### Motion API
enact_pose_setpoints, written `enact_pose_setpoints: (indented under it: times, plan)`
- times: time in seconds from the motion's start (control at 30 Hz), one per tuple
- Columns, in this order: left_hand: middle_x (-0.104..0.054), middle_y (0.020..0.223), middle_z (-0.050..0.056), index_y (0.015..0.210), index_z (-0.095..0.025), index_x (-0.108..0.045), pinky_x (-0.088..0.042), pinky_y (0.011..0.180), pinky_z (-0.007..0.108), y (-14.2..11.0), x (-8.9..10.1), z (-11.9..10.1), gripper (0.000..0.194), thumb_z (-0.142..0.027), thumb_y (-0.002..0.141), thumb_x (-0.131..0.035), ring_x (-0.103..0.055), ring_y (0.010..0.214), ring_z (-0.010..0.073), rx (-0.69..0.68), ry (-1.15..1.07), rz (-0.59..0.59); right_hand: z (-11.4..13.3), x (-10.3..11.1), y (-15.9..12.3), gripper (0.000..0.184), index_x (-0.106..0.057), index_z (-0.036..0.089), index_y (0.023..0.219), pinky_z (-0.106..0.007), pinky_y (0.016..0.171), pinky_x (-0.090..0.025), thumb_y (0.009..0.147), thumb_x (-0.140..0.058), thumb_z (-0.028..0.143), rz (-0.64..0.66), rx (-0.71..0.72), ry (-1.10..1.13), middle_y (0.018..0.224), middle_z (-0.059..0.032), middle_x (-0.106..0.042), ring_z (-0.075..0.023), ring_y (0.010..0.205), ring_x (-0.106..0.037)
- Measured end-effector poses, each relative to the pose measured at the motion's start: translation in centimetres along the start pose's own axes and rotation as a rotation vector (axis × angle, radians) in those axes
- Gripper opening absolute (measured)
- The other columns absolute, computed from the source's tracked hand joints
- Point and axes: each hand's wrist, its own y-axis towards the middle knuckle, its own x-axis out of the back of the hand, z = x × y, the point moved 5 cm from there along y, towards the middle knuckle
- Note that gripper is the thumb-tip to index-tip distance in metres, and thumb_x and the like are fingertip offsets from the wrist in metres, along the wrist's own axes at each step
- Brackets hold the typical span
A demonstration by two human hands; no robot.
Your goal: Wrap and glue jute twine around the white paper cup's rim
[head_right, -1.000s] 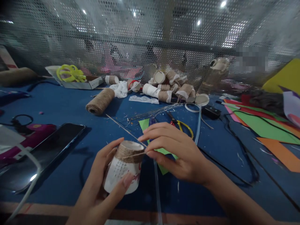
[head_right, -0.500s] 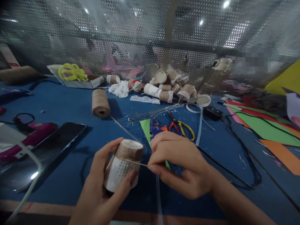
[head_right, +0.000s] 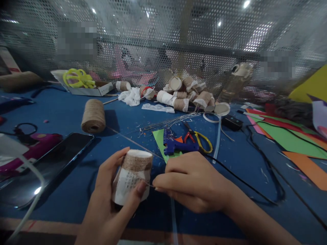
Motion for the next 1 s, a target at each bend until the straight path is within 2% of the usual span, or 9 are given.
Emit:
enact_pose_setpoints:
  times: [0.2,0.23,0.3,0.37,0.4,0.53,0.63,0.83,1.0]
  plan:
    - [-0.07,0.072,-0.004,0.142,-0.038,-0.052,-0.049,0.056,0.032,-0.1,0.2,0.4,0.055,-0.052,0.093,-0.071,-0.074,0.074,0.0252,0.053,-0.037,0.028,-0.5,-0.1,0.0,0.022,-0.064,0.025,0.103,-0.028,0.057,-0.04,0.111,-0.044,0.028,-0.022,-0.011,-0.026,0.07,0.0014,-0.068,-0.0137,0.061,-0.062]
    - [-0.074,0.08,-0.002,0.142,-0.038,-0.053,-0.048,0.056,0.031,-0.1,0.3,0.5,0.055,-0.054,0.092,-0.071,-0.075,0.079,0.0257,0.073,-0.054,0.028,-0.6,-0.2,0.0,0.02,-0.064,0.025,0.103,-0.028,0.057,-0.04,0.11,-0.046,0.027,-0.027,-0.015,-0.017,0.071,0.0012,-0.068,-0.014,0.062,-0.064]
    - [-0.078,0.107,0.002,0.142,-0.039,-0.052,-0.047,0.056,0.03,-0.2,0.5,0.7,0.059,-0.054,0.089,-0.073,-0.075,0.092,0.0269,0.108,-0.087,0.01,-0.7,-0.3,-0.1,0.015,-0.063,0.024,0.103,-0.028,0.058,-0.041,0.108,-0.049,0.024,-0.03,-0.032,0.009,0.072,0.0007,-0.07,-0.0143,0.064,-0.066]
    - [-0.074,0.129,0.004,0.142,-0.038,-0.051,-0.049,0.057,0.028,-0.3,0.6,0.8,0.061,-0.053,0.088,-0.075,-0.074,0.099,0.0272,0.127,-0.133,-0.002,-0.7,-0.5,-0.2,0.012,-0.063,0.024,0.103,-0.027,0.059,-0.043,0.106,-0.052,0.021,-0.031,-0.048,0.048,0.074,0.0007,-0.072,-0.0143,0.066,-0.067]
    - [-0.072,0.133,0.004,0.142,-0.038,-0.051,-0.05,0.058,0.028,-0.4,0.6,0.9,0.061,-0.052,0.088,-0.076,-0.073,0.1,0.0266,0.135,-0.157,0.0,-0.8,-0.7,-0.2,0.011,-0.063,0.024,0.103,-0.027,0.059,-0.043,0.105,-0.053,0.02,-0.032,-0.061,0.071,0.074,0.0011,-0.072,-0.014,0.065,-0.066]
    - [-0.07,0.128,0.002,0.139,-0.038,-0.051,-0.056,0.07,0.026,-0.2,0.5,0.9,0.058,-0.051,0.088,-0.076,-0.071,0.097,0.0212,0.143,-0.231,0.009,-0.8,-0.9,-0.1,0.011,-0.062,0.024,0.098,-0.027,0.056,-0.04,0.1,-0.056,0.015,-0.061,-0.112,0.135,0.068,0.0042,-0.067,-0.0122,0.057,-0.058]
    - [-0.07,0.123,0.001,0.138,-0.038,-0.05,-0.059,0.08,0.027,-0.1,0.5,0.7,0.056,-0.048,0.089,-0.075,-0.071,0.093,0.0189,0.125,-0.249,-0.002,-0.8,-0.9,0.1,0.013,-0.061,0.025,0.093,-0.027,0.057,-0.041,0.099,-0.057,0.014,-0.097,-0.14,0.127,0.071,0.0032,-0.07,-0.0124,0.06,-0.062]
    - [-0.073,0.126,0.003,0.138,-0.036,-0.051,-0.061,0.075,0.023,-0.2,0.3,-0.3,0.048,-0.039,0.094,-0.072,-0.075,0.093,0.0184,0.116,-0.273,-0.01,-1.0,-1.1,0.5,0.013,-0.062,0.022,0.088,-0.024,0.054,-0.04,0.1,-0.057,0.018,-0.085,-0.226,0.159,0.066,0.0038,-0.066,-0.0107,0.055,-0.057]
    - [-0.074,0.12,-0.001,0.136,-0.038,-0.051,-0.059,0.073,0.02,-0.2,0.2,-0.2,0.045,-0.04,0.095,-0.07,-0.074,0.086,0.016,0.101,-0.286,-0.017,-1.0,-1.1,0.9,0.012,-0.063,0.021,0.087,-0.024,0.062,-0.049,0.098,-0.06,0.015,-0.118,-0.264,0.293,0.075,-0.0004,-0.066,-0.0132,0.068,-0.06]
